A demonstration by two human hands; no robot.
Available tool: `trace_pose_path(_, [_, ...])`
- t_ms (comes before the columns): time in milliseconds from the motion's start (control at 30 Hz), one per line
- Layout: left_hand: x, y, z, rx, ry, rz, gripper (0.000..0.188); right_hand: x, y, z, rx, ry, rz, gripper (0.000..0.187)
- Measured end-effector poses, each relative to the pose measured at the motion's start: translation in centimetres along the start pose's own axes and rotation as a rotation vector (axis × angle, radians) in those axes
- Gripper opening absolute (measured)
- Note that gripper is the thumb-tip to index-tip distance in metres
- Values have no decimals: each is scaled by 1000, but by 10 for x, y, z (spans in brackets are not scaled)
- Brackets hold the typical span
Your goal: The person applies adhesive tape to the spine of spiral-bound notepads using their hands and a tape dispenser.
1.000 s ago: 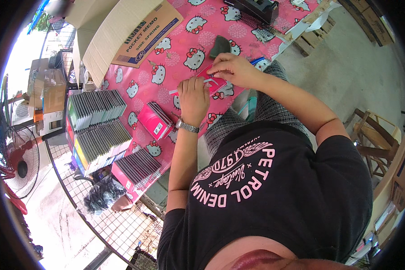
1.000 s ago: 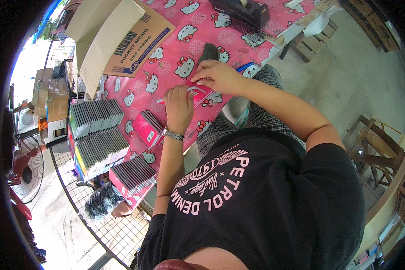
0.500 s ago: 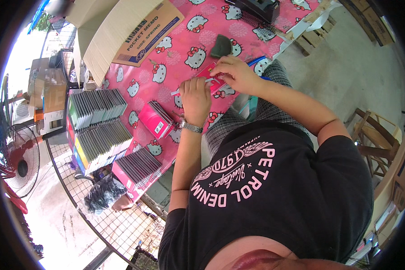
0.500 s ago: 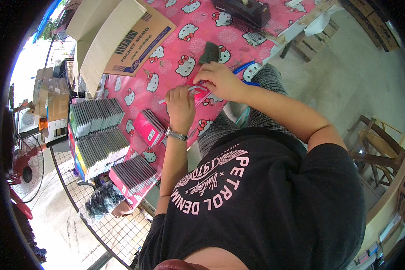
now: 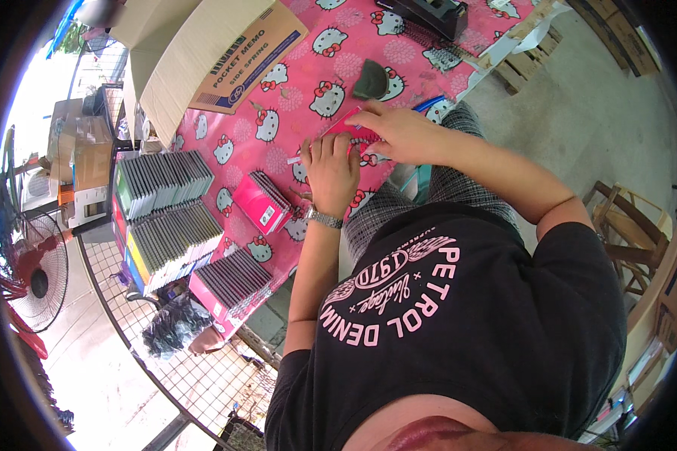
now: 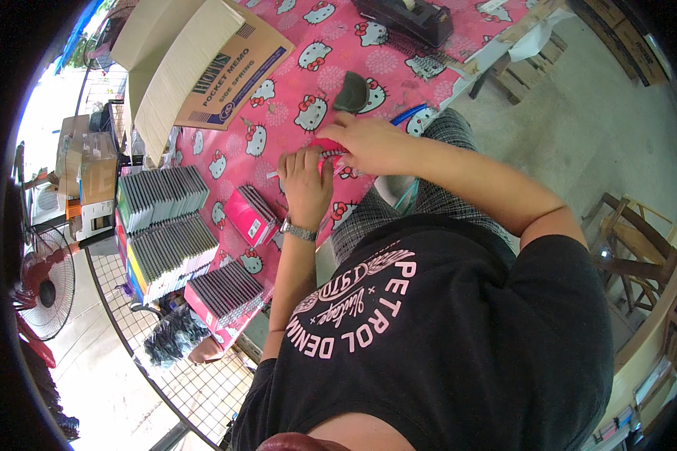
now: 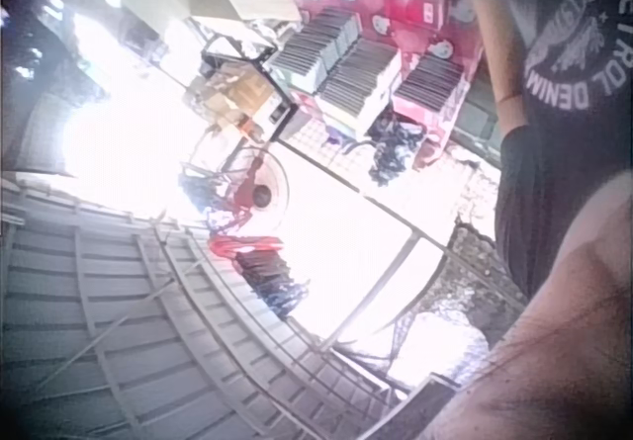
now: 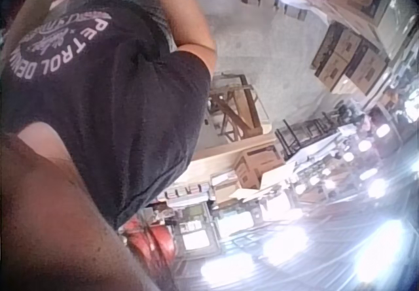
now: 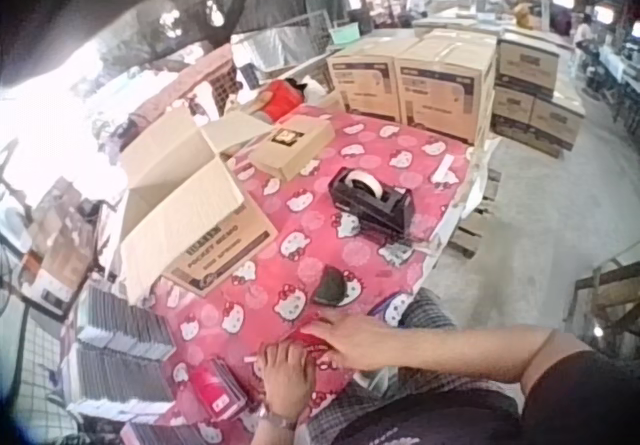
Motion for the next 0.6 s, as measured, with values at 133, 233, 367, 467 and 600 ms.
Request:
trace_pose_path(133, [-5, 3, 5, 9, 76, -31, 25, 14, -32, -15, -79, -146, 161, 35])
trace_pose_path(233, [-5, -4, 5, -30, 83, -42, 26, 86, -57, -25, 153, 481, -150, 35])
trace_pose_path(367, [-5, 1, -5, 27, -96, -146, 28, 91, -76, -29, -213, 505, -38, 43])
trace_pose_path(467, [-20, 8, 3, 41, 13, -176, 31, 62, -58, -23, -361, -957, 84, 41])
trace_pose_path(600, [-18, 4, 4, 40, 107, -133, 35, 38, -54, -22, -560, -643, 167, 44])
Point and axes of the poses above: each hand's wrist, its own y-axis away from the middle knuckle, its own z-axis out of the palm, x = y × z, the point moved 3 cm from there along -y, towards the middle knuckle, and after that the axes turned 7 degrees about -y, right-handed, at the moved point
